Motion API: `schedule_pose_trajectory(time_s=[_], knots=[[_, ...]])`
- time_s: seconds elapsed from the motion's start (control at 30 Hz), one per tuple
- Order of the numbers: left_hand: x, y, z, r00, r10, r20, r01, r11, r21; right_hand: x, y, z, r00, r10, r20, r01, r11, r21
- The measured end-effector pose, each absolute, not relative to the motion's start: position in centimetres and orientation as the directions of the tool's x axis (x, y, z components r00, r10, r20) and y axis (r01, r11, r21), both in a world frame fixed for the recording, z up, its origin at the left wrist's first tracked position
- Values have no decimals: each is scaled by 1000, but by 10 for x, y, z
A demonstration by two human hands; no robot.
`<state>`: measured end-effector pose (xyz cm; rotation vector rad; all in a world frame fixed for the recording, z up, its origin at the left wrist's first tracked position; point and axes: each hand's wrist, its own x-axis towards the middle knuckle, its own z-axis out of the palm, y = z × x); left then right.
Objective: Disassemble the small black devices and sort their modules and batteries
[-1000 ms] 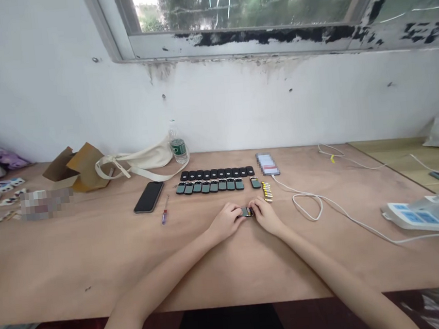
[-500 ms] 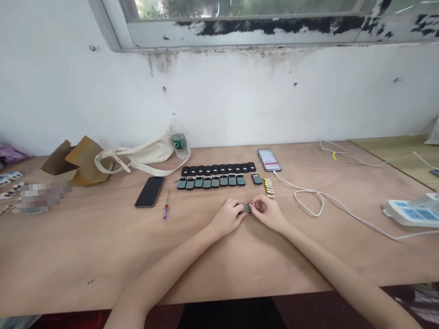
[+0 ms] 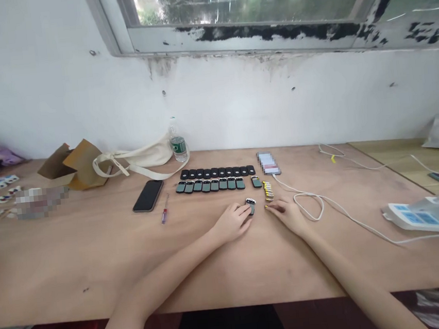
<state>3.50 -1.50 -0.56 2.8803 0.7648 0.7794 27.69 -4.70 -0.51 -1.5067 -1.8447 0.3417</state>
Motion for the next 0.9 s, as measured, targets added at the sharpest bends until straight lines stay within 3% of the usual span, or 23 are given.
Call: schedule_pose_trajectory(time_s=[0.3, 0.7, 0.9], knots=[[73, 5, -3, 698, 583, 416, 630, -776, 32, 276, -37, -14, -39, 870, 492, 830, 302, -468], [99, 29, -14, 559, 699, 446, 718, -677, 162, 283, -24, -22, -58, 853, 519, 813, 342, -471], [113, 39, -10, 565, 671, 481, 701, -697, 149, 282, -25, -20, -67, 853, 517, 829, 336, -447]])
